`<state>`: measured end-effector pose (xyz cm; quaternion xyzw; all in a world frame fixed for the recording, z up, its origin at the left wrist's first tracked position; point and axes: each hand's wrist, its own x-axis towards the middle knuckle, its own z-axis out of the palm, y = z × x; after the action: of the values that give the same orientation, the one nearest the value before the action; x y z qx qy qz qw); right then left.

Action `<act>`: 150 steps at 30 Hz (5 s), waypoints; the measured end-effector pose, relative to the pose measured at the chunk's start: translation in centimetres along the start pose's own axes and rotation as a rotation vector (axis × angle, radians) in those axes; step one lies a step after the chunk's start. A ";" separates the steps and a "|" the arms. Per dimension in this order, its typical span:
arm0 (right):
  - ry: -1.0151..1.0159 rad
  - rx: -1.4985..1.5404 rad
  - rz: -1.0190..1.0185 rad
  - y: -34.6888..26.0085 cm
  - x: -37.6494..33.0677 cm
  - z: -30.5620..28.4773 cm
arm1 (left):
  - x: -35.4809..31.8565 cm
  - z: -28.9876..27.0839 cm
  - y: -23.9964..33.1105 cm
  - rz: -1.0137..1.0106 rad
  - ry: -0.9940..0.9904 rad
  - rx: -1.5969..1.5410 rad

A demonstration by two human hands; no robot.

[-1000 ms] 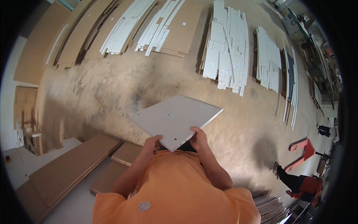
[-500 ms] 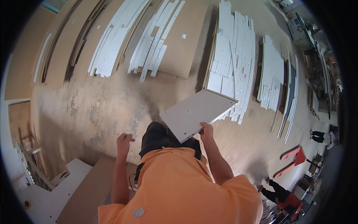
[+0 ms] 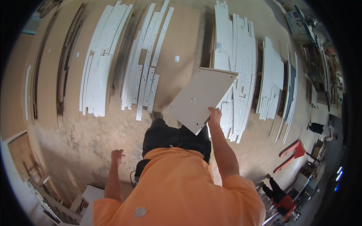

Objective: The person repeatedly picks up white rectangular panels, scans their labels with a handheld barcode scanner, and places them on a machine table. They also use a yellow tool to adjust the machine and operate a computer keyboard and mouse. Finished panels are stacked on the floor.

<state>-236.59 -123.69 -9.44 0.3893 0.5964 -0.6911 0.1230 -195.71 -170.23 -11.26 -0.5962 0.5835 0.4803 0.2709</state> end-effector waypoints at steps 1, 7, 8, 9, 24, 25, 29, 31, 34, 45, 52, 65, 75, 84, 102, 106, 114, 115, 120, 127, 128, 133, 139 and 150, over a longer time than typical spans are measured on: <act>0.010 -0.013 0.038 -1.2 2.2 2.0 | 0.0 -0.2 3.9 0.084 0.004 -0.001; -0.065 -0.094 0.041 -6.5 19.4 12.6 | -3.2 1.3 11.6 -0.130 0.238 -0.120; -0.051 -0.144 0.060 -7.3 23.0 14.5 | -4.8 2.7 11.0 -0.268 0.254 -0.106; -0.082 -0.135 0.124 -8.1 26.5 16.1 | -8.1 4.9 9.9 -0.301 0.288 -0.077; -0.313 -0.168 0.057 -15.0 66.6 36.7 | 3.6 34.3 43.9 -0.316 0.171 -0.123; -0.319 -0.174 0.065 -15.0 68.0 37.4 | 7.7 34.5 46.2 -0.254 0.177 -0.109; -0.277 -0.223 0.046 -14.3 72.9 40.6 | 23.4 35.4 54.8 -0.086 0.221 -0.044; -0.168 -0.275 -0.076 -14.1 75.2 41.8 | 30.0 36.2 58.5 -0.042 0.226 -0.015; -0.176 -0.435 -0.171 -13.5 78.1 43.1 | 36.0 37.4 61.6 -0.028 0.220 0.019; -0.562 -1.607 -0.297 -1.0 64.1 30.8 | 26.6 35.6 53.4 0.084 0.082 0.117; -0.907 -1.642 0.067 3.1 34.5 14.6 | 14.8 27.0 38.6 0.232 -0.092 0.277; 0.113 -0.778 -0.084 14.8 -3.1 -12.0 | 9.3 20.2 39.8 0.624 -0.261 0.926; 0.757 -0.025 0.255 42.7 -28.8 -34.1 | -9.1 48.3 24.0 1.044 -0.496 1.266; 1.361 0.888 0.532 66.1 -56.8 -46.1 | -34.3 65.6 -27.2 1.777 -1.154 2.150; 1.218 1.372 0.740 68.6 -60.1 -55.9 | -78.7 84.2 -89.2 0.936 -1.787 2.164; 1.287 1.438 0.697 72.3 -64.1 -65.4 | -87.9 93.4 -101.0 0.960 -1.727 1.881; 1.395 1.281 0.612 91.4 -76.6 -84.7 | -101.7 110.6 -118.2 1.218 -1.557 1.466; 1.444 1.208 0.575 94.3 -79.4 -88.6 | -103.1 112.1 -119.3 1.217 -1.475 1.444; 1.707 1.453 0.380 100.5 -94.0 -111.0 | -104.8 114.6 -121.3 1.375 -1.211 1.544; 1.701 0.967 0.090 96.7 -100.0 -144.6 | -103.8 111.9 -120.2 0.991 -1.163 1.693; 1.665 0.885 0.087 95.6 -99.4 -147.8 | -103.6 111.5 -120.4 0.910 -1.179 1.605; 1.349 0.725 -0.006 88.1 -96.4 -157.2 | -102.2 110.3 -122.3 0.777 -1.181 1.185; 0.776 0.834 -0.225 79.2 -96.1 -164.1 | -100.8 105.4 -124.8 0.844 -1.203 1.060; 0.990 1.364 -0.636 85.3 -109.7 -164.0 | -102.8 83.8 -138.2 2.048 -1.136 1.238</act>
<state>-45.18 -27.11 5.91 0.4473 0.1211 -0.6494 -0.6029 -70.46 -27.62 14.46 0.6148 0.6942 0.3037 0.2188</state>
